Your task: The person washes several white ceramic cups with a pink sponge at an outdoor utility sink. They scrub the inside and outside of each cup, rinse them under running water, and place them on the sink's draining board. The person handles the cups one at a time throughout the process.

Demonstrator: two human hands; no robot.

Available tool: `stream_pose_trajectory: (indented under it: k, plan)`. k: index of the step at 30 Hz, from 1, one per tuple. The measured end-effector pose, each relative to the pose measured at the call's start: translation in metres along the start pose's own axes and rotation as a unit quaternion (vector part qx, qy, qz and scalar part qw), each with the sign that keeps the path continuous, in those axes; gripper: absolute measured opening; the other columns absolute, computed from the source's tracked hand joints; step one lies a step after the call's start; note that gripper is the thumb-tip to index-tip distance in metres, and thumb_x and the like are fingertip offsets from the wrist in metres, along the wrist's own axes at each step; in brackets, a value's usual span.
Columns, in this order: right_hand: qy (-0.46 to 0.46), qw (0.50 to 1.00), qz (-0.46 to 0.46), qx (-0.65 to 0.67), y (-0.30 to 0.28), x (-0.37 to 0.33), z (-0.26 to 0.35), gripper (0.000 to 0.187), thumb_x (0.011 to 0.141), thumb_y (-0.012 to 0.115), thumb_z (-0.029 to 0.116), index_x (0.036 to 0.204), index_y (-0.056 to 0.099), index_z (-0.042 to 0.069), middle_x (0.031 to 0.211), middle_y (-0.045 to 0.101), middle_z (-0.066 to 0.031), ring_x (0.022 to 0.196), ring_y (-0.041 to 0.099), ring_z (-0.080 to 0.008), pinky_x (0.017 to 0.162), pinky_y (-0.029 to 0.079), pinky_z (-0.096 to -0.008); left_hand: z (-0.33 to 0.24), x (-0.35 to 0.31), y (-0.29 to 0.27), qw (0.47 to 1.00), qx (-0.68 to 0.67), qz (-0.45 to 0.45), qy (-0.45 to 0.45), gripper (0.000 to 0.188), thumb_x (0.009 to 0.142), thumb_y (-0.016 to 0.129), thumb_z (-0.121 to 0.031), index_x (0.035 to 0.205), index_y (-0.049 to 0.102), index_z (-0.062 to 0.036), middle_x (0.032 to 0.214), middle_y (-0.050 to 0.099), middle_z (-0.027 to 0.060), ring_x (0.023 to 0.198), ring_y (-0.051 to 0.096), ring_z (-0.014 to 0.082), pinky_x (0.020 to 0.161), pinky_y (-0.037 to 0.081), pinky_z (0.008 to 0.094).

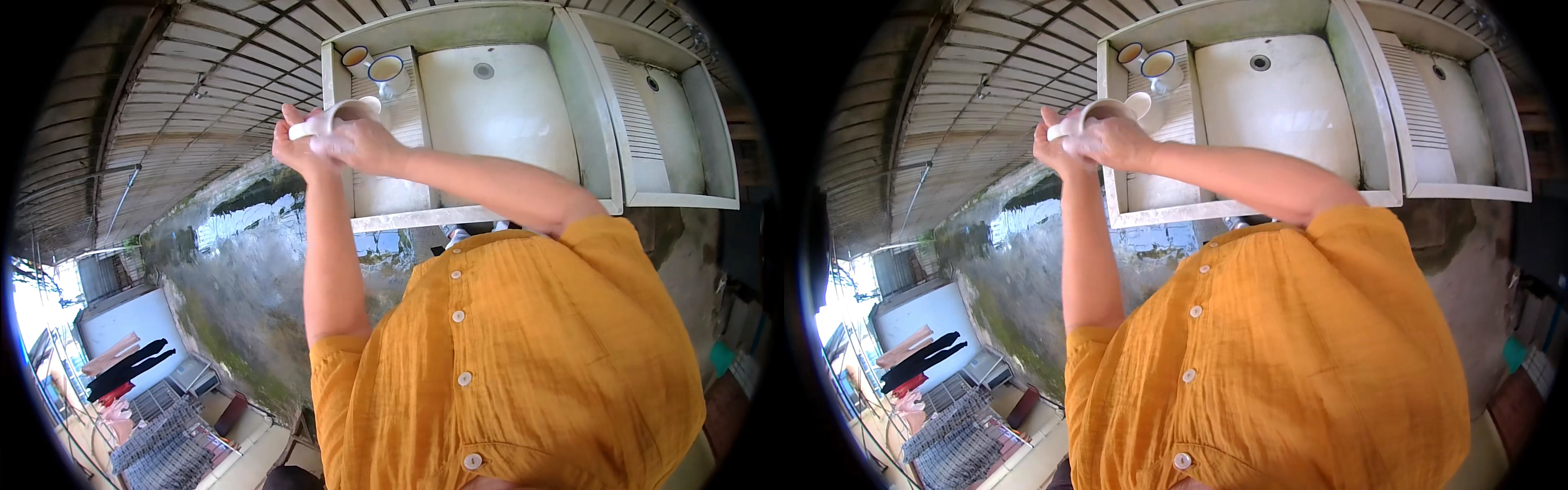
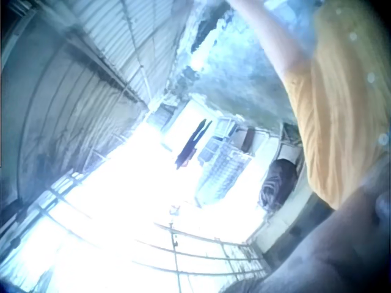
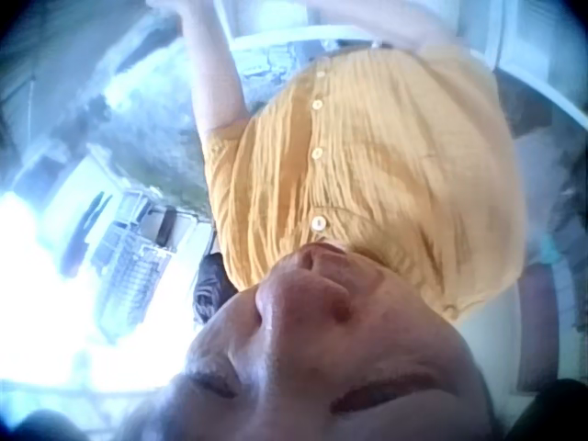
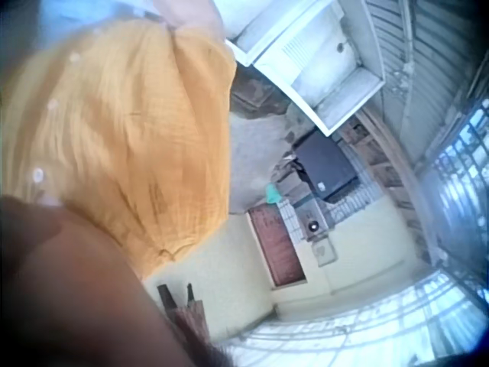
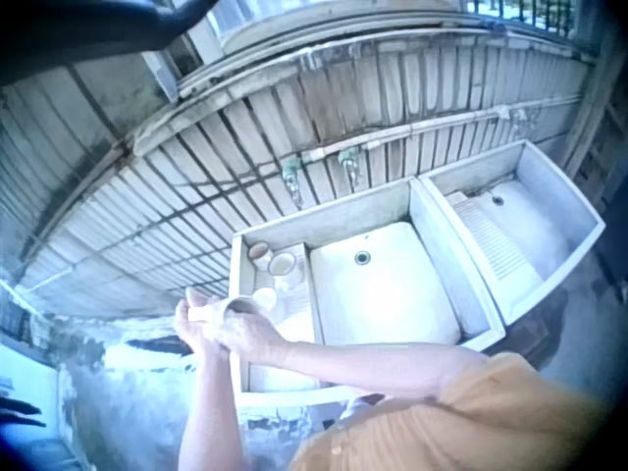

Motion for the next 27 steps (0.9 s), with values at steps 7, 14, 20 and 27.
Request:
stream_pose_trajectory:
  k: [7, 14, 20, 27]
  plan:
    - [-0.096, 0.988, 0.009, -0.12, -0.051, 0.025, 0.02, 0.025, 0.083, 0.057, 0.034, 0.09, 0.063, 0.011, 0.082, 0.064, -0.0043, 0.075, 0.063, -0.0257, 0.06, 0.05, -0.0395, 0.043, 0.023, -0.062, 0.961, 0.011, 0.084, -0.262, 0.039, 0.098, 0.041, -0.026, 0.127, 0.046, -0.0011, 0.113, 0.059, 0.0143, 0.104, 0.058, 0.0275, 0.09, 0.05, 0.0416]
    - [-0.21, 0.902, -0.093, -0.366, -0.049, -0.019, 0.014, 0.041, 0.08, 0.058, 0.022, 0.121, 0.055, 0.021, 0.123, 0.051, -0.0044, 0.114, 0.047, -0.0247, 0.089, 0.04, -0.0481, 0.067, -0.011, 0.008, 0.96, -0.016, 0.198, -0.197, 0.033, 0.089, 0.056, -0.02, 0.119, 0.053, -0.0081, 0.114, 0.057, 0.009, 0.099, 0.059, 0.0222, 0.083, 0.052, 0.0365]
    - [-0.161, 0.92, -0.122, -0.335, -0.038, -0.012, -0.005, 0.044, 0.078, 0.06, 0.02, 0.122, 0.054, 0.018, 0.125, 0.052, -0.0037, 0.112, 0.051, -0.0271, 0.089, 0.044, -0.0436, 0.078, -0.032, -0.018, 0.985, 0.02, 0.071, -0.158, 0.036, 0.091, 0.052, -0.016, 0.125, 0.047, -0.0045, 0.122, 0.051, 0.0127, 0.105, 0.057, 0.026, 0.082, 0.054, 0.0364]
    - [0.058, 0.969, -0.063, -0.233, -0.057, 0.02, -0.004, 0.038, 0.081, 0.059, 0.02, 0.118, 0.058, 0.019, 0.118, 0.058, -0.0065, 0.103, 0.056, -0.0283, 0.078, 0.05, -0.0404, 0.052, -0.064, 0.01, 0.979, 0.099, -0.075, -0.16, 0.039, 0.098, 0.039, -0.022, 0.127, 0.043, 0.0038, 0.119, 0.051, 0.0153, 0.106, 0.055, 0.0293, 0.089, 0.053, 0.0421]
Point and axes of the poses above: each hand's wrist, its own x-axis towards the middle knuckle, its own y-axis out of the palm, z = x × y, the point moved 2 cm from there along x, towards the middle knuckle
